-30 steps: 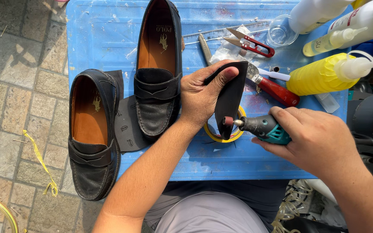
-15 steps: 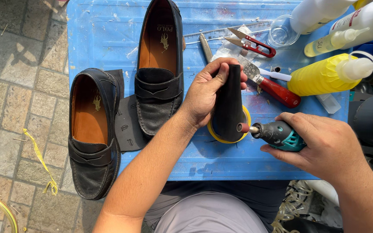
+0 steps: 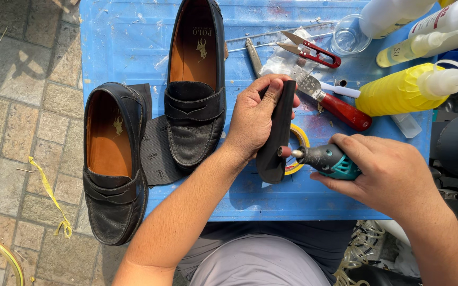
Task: The person uses a rotary tool to grind and smooth the edges of a black shoe insole. They hold the insole with one hand and operate the tool with the other, working along the perimeter and then the surface of the insole.
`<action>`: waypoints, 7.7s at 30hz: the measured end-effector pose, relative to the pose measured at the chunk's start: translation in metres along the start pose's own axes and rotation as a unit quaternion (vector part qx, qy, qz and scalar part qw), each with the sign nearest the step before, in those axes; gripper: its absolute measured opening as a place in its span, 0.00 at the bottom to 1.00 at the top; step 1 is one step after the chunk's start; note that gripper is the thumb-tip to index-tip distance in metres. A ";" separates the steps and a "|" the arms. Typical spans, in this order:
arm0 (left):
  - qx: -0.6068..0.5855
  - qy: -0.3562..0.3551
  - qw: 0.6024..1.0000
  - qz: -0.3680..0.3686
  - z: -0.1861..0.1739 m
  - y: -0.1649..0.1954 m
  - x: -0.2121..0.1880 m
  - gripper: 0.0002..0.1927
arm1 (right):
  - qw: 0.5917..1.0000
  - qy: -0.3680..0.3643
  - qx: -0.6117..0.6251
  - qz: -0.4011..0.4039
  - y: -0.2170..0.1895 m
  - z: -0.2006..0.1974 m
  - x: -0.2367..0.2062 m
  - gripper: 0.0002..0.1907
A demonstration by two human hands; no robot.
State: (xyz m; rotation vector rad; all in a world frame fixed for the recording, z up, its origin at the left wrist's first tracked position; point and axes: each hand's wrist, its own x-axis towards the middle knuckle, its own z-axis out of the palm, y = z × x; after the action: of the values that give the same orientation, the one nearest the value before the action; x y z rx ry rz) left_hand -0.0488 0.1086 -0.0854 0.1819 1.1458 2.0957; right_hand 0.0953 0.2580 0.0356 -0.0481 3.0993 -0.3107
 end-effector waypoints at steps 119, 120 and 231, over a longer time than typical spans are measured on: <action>0.221 -0.056 0.954 -0.194 0.005 0.035 -0.072 0.24 | 0.904 -0.200 0.333 0.180 0.041 0.029 -0.057 0.30; 0.209 -0.062 0.956 -0.198 0.005 0.035 -0.072 0.22 | 0.918 -0.222 0.261 0.201 0.037 0.025 -0.052 0.31; 0.190 -0.029 0.975 -0.114 -0.015 0.041 -0.044 0.18 | 0.982 -0.185 -0.022 0.025 0.025 0.001 0.004 0.28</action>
State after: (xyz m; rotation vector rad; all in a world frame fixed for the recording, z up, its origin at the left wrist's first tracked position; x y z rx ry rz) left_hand -0.0454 0.0563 -0.0531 0.2749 1.4506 1.6479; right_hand 0.0904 0.2824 0.0298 -0.0254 2.7322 -0.2025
